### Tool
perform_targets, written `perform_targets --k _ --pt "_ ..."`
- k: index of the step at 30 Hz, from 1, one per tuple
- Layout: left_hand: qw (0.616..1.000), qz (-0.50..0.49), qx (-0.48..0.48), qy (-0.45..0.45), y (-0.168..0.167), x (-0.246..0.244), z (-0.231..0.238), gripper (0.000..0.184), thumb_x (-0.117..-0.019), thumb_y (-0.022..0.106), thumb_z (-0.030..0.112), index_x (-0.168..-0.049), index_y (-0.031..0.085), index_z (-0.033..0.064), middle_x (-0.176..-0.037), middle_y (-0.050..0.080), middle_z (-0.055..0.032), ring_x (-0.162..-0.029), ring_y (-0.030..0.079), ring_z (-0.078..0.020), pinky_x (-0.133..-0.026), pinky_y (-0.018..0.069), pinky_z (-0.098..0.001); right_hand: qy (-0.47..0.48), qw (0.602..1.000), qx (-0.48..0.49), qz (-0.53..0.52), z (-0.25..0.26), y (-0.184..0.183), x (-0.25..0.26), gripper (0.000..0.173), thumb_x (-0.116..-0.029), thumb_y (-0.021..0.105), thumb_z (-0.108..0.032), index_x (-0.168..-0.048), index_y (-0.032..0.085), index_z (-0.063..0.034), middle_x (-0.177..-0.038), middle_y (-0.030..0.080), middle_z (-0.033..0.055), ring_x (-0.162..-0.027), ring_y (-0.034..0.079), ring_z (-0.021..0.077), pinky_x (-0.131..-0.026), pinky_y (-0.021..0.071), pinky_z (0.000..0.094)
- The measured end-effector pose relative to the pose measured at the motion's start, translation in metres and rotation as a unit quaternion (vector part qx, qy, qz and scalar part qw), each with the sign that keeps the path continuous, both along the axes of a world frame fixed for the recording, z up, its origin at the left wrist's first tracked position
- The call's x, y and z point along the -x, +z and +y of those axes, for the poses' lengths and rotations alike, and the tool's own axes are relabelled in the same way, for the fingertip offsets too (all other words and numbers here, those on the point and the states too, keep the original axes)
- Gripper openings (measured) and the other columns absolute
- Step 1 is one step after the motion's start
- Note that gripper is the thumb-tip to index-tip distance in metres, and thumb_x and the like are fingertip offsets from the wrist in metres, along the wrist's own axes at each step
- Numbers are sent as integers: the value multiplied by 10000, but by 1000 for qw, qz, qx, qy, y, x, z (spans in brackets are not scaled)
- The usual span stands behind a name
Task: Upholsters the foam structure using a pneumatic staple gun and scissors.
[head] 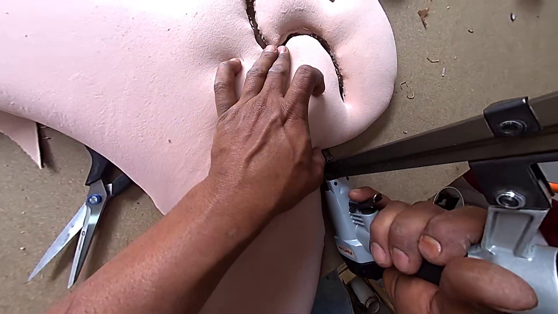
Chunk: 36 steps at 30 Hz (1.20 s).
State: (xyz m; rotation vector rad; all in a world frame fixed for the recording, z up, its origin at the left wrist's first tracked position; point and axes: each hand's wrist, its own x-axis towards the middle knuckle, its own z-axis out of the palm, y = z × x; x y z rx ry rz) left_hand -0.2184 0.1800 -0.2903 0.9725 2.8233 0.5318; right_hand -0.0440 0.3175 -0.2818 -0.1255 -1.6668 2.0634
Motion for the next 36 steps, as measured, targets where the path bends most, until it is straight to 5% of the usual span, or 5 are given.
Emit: perform_targets --k 6,26,31,36 --pt "1000 -5 9 -8 1 -1 0 746 -697 666 545 -1376 540 265 -1549 484 -123 -1545 285 -305 -1201 127 -633 -3 1000 -4 1 -2 -3 -3 255 -1026 597 -288 -856 590 -98 -638 548 11 -608 623 155 -895 601 463" --pt "1000 -5 7 6 0 -1 2 727 -677 692 556 -1340 548 298 -1532 509 -97 -1539 306 -277 -1218 123 -612 -17 999 -37 -9 -7 -6 -3 259 -1020 623 -311 -848 579 -123 -622 533 1 -577 601 150 -846 608 466" --pt "1000 -8 10 1 1 0 1 742 -684 697 567 -1354 538 291 -1568 466 -116 -1545 294 -281 -1215 116 -624 -27 998 -50 -13 -12 -3 0 259 -1040 602 -324 -857 576 -142 -638 527 -32 -605 607 99 -899 601 406" --pt "1000 -17 22 -11 3 2 0 775 -671 703 595 -1368 527 306 -1567 470 -85 -1543 295 -262 -1215 128 -612 -39 997 -41 -49 -1 2 -6 277 -1004 668 -354 -821 602 -158 -630 562 -24 -623 647 150 -905 614 497"
